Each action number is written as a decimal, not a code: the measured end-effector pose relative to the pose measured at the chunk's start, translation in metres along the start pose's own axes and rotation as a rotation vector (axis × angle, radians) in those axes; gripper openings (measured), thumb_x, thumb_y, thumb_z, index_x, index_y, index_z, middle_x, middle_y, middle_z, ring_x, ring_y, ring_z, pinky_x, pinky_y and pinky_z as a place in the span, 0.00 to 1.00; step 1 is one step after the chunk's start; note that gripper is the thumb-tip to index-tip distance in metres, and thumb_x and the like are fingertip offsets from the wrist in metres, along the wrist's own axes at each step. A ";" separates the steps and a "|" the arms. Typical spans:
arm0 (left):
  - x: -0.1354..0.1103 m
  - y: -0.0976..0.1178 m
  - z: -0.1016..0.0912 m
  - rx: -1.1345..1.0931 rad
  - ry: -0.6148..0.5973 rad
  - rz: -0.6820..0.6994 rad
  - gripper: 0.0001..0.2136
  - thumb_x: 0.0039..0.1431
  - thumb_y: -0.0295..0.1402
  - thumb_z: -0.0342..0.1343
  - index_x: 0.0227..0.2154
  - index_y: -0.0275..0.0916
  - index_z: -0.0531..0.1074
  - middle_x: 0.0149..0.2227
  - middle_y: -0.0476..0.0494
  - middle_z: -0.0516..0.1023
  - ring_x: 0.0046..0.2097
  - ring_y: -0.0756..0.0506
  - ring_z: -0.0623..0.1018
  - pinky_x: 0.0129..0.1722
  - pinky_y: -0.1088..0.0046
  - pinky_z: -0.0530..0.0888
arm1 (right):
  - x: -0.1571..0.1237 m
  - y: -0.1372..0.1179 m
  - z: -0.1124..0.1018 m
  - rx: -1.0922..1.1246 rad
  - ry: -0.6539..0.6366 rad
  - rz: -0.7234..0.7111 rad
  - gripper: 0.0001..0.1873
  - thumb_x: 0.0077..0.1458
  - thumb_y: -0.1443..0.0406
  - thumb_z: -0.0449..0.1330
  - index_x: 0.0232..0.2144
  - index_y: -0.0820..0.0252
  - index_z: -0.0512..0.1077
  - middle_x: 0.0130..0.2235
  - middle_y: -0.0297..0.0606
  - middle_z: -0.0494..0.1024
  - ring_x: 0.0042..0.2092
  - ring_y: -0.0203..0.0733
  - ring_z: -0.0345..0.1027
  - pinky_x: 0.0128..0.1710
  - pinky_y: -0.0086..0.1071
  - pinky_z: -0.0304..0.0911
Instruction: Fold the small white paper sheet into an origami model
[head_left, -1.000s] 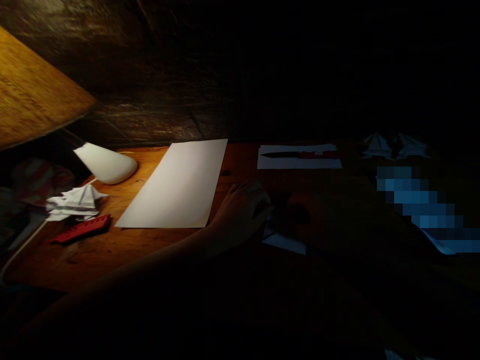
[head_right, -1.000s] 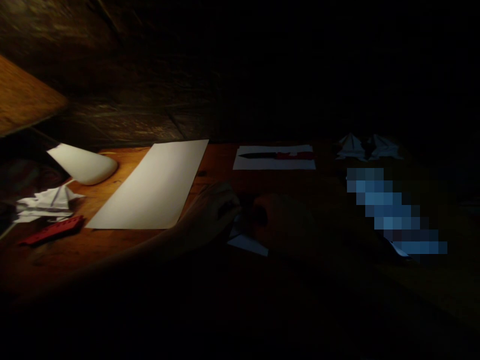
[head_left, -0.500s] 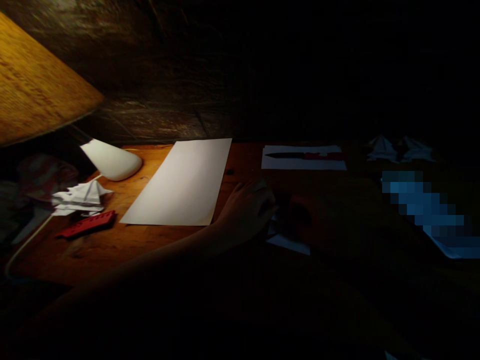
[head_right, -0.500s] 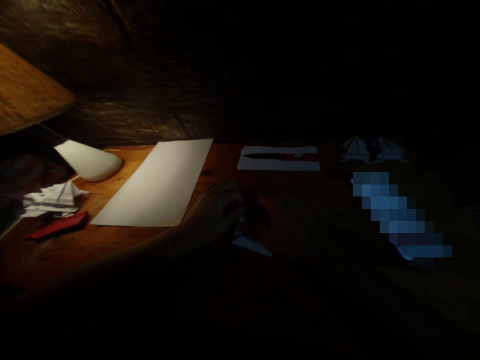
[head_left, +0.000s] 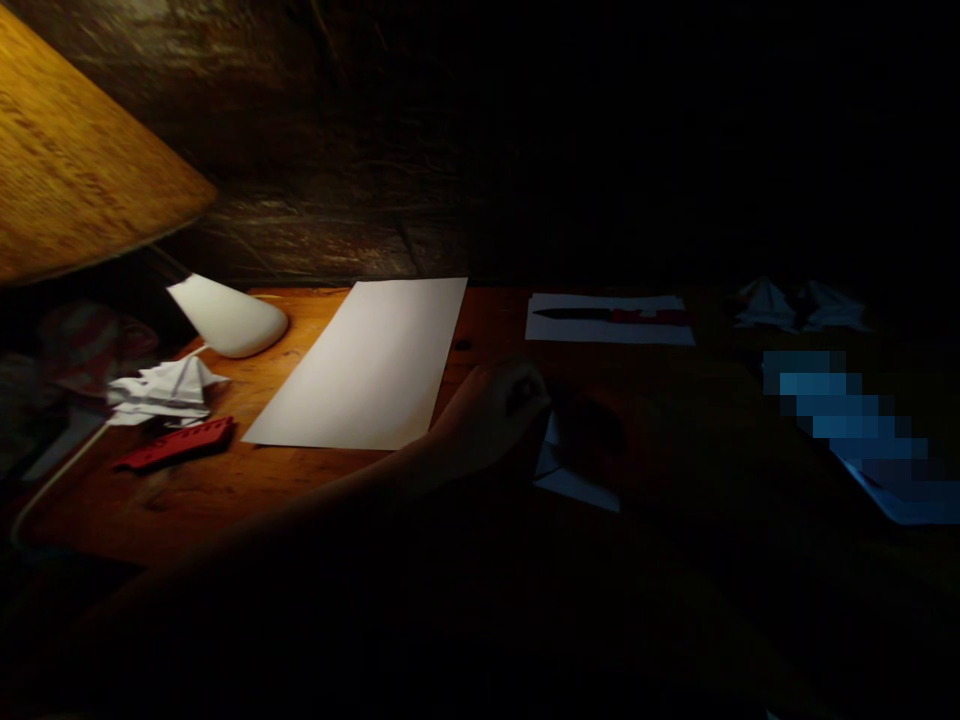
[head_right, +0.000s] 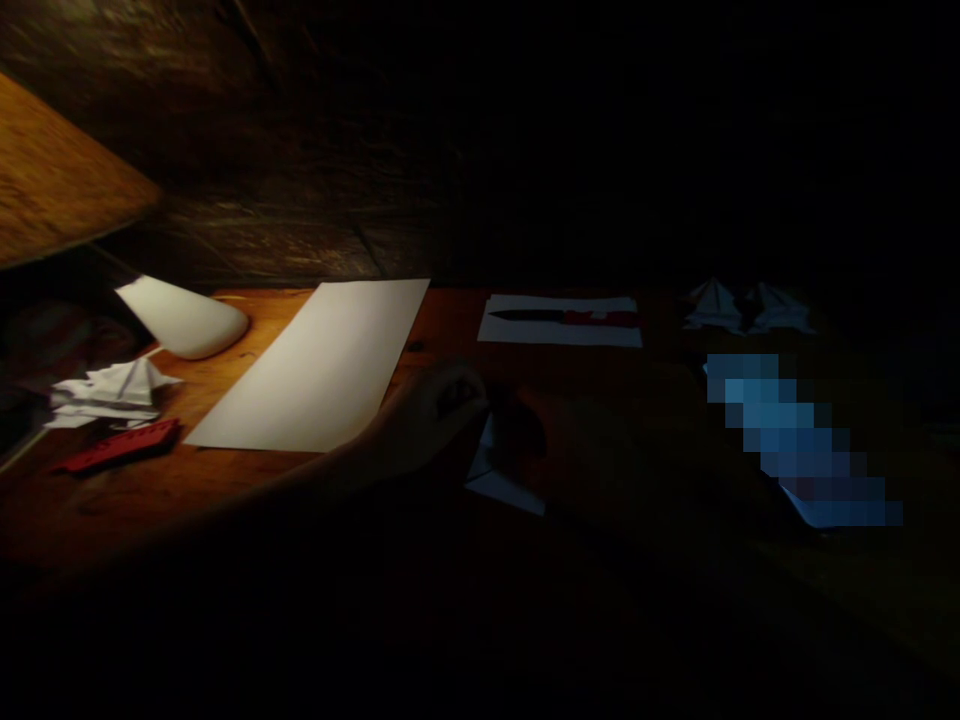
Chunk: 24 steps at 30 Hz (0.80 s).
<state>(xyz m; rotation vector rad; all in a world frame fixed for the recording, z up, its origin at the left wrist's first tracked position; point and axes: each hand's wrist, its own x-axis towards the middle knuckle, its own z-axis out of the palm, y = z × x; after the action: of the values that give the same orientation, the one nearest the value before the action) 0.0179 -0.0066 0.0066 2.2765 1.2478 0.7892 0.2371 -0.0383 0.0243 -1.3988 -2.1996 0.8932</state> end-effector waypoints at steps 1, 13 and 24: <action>0.000 -0.002 -0.004 -0.019 0.004 0.020 0.01 0.62 0.26 0.58 0.35 0.37 0.73 0.33 0.50 0.75 0.33 0.50 0.74 0.32 0.73 0.69 | 0.000 0.003 0.001 0.005 -0.008 -0.012 0.11 0.55 0.61 0.65 0.42 0.55 0.75 0.36 0.37 0.81 0.34 0.41 0.73 0.31 0.32 0.61; -0.010 0.002 -0.038 0.226 -0.325 0.582 0.13 0.68 0.27 0.54 0.52 0.46 0.75 0.52 0.46 0.81 0.55 0.41 0.76 0.54 0.60 0.73 | 0.001 0.012 0.007 0.011 0.000 -0.017 0.10 0.55 0.60 0.65 0.40 0.54 0.75 0.37 0.36 0.80 0.34 0.40 0.71 0.30 0.31 0.58; -0.010 0.006 -0.048 0.248 -0.420 0.521 0.13 0.66 0.28 0.56 0.50 0.47 0.77 0.57 0.45 0.76 0.59 0.41 0.74 0.58 0.59 0.72 | -0.001 0.001 -0.001 0.006 -0.041 0.023 0.09 0.57 0.59 0.64 0.39 0.56 0.75 0.36 0.37 0.80 0.33 0.40 0.70 0.30 0.32 0.58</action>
<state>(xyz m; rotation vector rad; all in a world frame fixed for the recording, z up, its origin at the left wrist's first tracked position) -0.0139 -0.0133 0.0432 2.8264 0.5923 0.2847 0.2386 -0.0389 0.0242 -1.4173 -2.2135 0.9436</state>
